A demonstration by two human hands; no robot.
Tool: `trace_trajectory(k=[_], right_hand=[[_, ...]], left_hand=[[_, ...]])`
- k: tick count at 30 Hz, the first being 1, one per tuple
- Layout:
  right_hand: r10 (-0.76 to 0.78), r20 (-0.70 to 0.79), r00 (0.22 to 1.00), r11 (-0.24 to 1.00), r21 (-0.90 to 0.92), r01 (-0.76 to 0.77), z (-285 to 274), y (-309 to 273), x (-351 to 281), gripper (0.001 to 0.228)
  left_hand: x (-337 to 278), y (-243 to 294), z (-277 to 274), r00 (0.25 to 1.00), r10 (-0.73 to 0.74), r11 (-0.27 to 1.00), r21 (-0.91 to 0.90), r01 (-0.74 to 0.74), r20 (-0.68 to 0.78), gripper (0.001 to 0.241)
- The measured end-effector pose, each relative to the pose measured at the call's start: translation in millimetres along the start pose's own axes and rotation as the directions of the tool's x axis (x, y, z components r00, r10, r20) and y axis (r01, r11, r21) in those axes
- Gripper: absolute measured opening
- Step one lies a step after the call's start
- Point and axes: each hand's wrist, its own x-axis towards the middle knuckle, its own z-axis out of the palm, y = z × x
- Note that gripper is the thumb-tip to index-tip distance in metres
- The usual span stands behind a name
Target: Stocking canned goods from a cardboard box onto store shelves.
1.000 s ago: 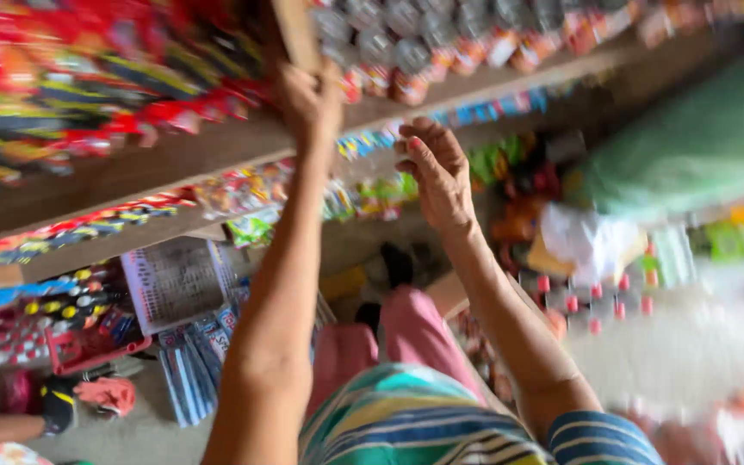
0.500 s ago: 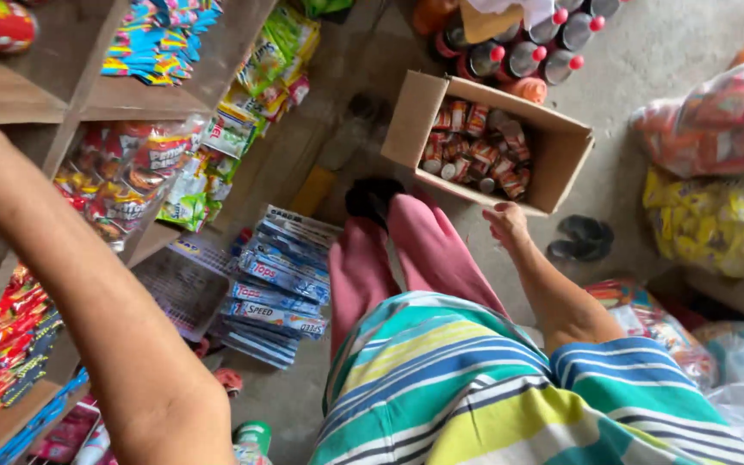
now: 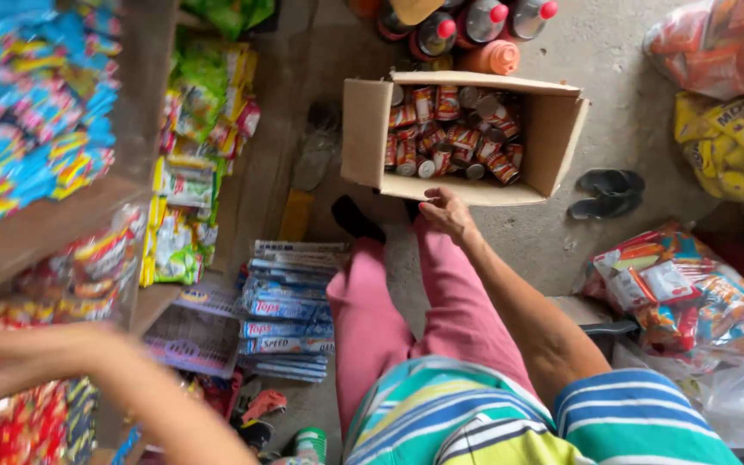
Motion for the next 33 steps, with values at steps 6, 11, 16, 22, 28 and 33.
trace_trajectory(k=[6, 11, 16, 22, 28, 33], right_hand=[[-0.148, -0.223, 0.964, 0.957, -0.279, 0.082, -60, 37, 74, 0.053], [-0.561, -0.166, 0.811, 0.511, -0.84, 0.182, -95, 33, 125, 0.076], [-0.527, -0.069, 0.847, 0.332, -0.934, 0.13, -88, -40, 187, 0.09], [-0.615, 0.116, 0.78, 0.01, -0.988, 0.155, -97, 4, 279, 0.073], [-0.6, 0.148, 0.786, -0.06, -0.988, 0.14, -108, 42, 299, 0.056], [-0.711, 0.114, 0.693, 0.022, -0.983, 0.184, -88, 22, 287, 0.055]], left_hand=[[-347, 211, 152, 0.476, -0.406, 0.262, -0.4, 0.878, 0.78, 0.06], [-436, 215, 270, 0.01, 0.226, 0.962, -0.221, -0.16, 0.974, 0.085], [-460, 182, 392, -0.068, -0.021, 0.957, 0.0, -0.29, 0.997, 0.087], [-513, 119, 451, 0.05, 0.06, 0.921, -0.037, -0.387, 0.997, 0.075], [-522, 124, 473, 0.101, -0.022, 0.934, 0.057, -0.354, 0.995, 0.065], [-519, 130, 456, 0.202, 0.035, 0.883, 0.064, -0.465, 0.979, 0.073]])
